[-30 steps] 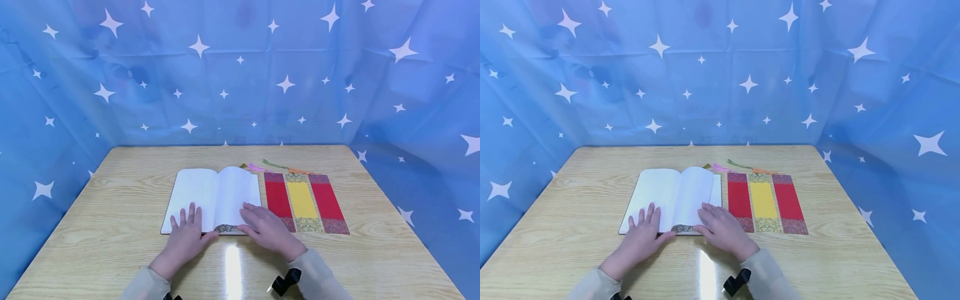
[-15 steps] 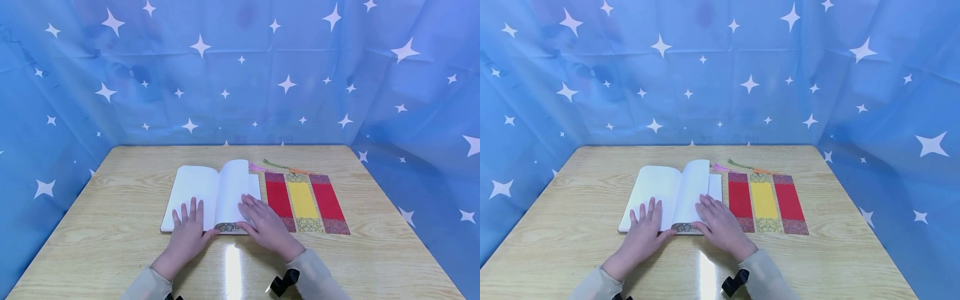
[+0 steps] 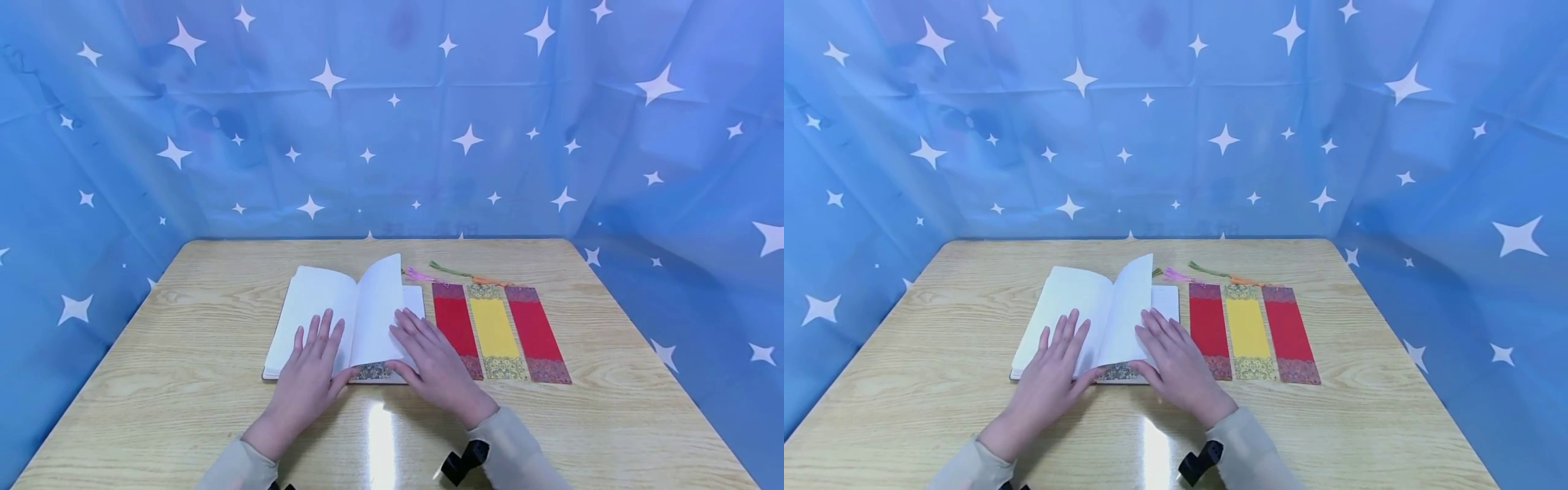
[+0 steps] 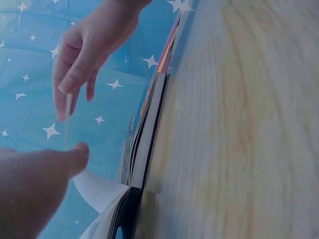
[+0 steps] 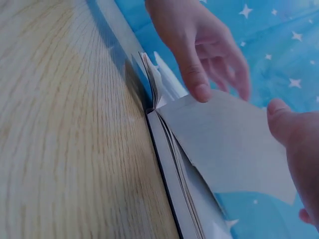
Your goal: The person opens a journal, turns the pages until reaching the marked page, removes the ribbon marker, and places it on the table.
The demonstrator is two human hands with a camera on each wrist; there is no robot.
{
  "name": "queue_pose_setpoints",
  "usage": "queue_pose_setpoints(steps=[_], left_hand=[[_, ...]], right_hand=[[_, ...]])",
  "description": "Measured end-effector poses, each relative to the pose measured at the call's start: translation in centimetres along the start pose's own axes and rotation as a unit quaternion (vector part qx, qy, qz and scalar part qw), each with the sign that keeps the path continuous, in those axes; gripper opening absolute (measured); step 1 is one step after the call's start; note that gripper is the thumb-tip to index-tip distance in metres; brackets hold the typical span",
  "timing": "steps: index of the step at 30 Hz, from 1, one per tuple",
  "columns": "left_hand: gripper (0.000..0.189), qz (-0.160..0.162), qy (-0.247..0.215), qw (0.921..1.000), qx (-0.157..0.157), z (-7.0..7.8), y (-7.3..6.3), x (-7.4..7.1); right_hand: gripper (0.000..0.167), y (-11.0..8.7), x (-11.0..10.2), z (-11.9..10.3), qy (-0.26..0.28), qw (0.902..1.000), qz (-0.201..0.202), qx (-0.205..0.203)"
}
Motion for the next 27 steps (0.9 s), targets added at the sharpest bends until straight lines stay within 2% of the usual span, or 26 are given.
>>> queue_pose_setpoints(steps=[5, 8, 14, 20, 27], left_hand=[[0.068, 0.069, 0.014, 0.9956, 0.062, -0.15, 0.23, -0.34], [0.065, 0.093, 0.008, 0.9921, 0.083, -0.24, 0.23, -0.38], [0.064, 0.127, -0.01, 0.987, 0.097, -0.36, 0.23, -0.54], [0.061, 0.186, -0.017, 0.9758, 0.115, -0.47, 0.24, -0.76], [0.06, 0.232, -0.006, 0.9645, 0.126, -0.84, 0.08, -0.67]], right_hand=[[0.059, 0.38, -0.23, -0.21, 0.012, 0.9992, 0.032, -0.022], [0.057, 0.55, -0.28, -0.36, 0.015, 0.9985, 0.043, -0.03], [0.056, 0.53, -0.3, -0.36, 0.02, 0.9983, 0.049, -0.025], [0.055, 0.5, -0.32, -0.39, 0.028, 0.9983, 0.046, -0.02], [0.053, 0.33, -0.18, -0.3, 0.028, 0.9988, 0.037, -0.018]])
Point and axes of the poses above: each hand's wrist, its own y-axis towards the middle knuckle, its own x-axis out of the palm, z = x × y, the point moved 2 cm from there along y, towards the middle knuckle, and after that the axes turned 9 degrees about x, right-handed, at the moved point
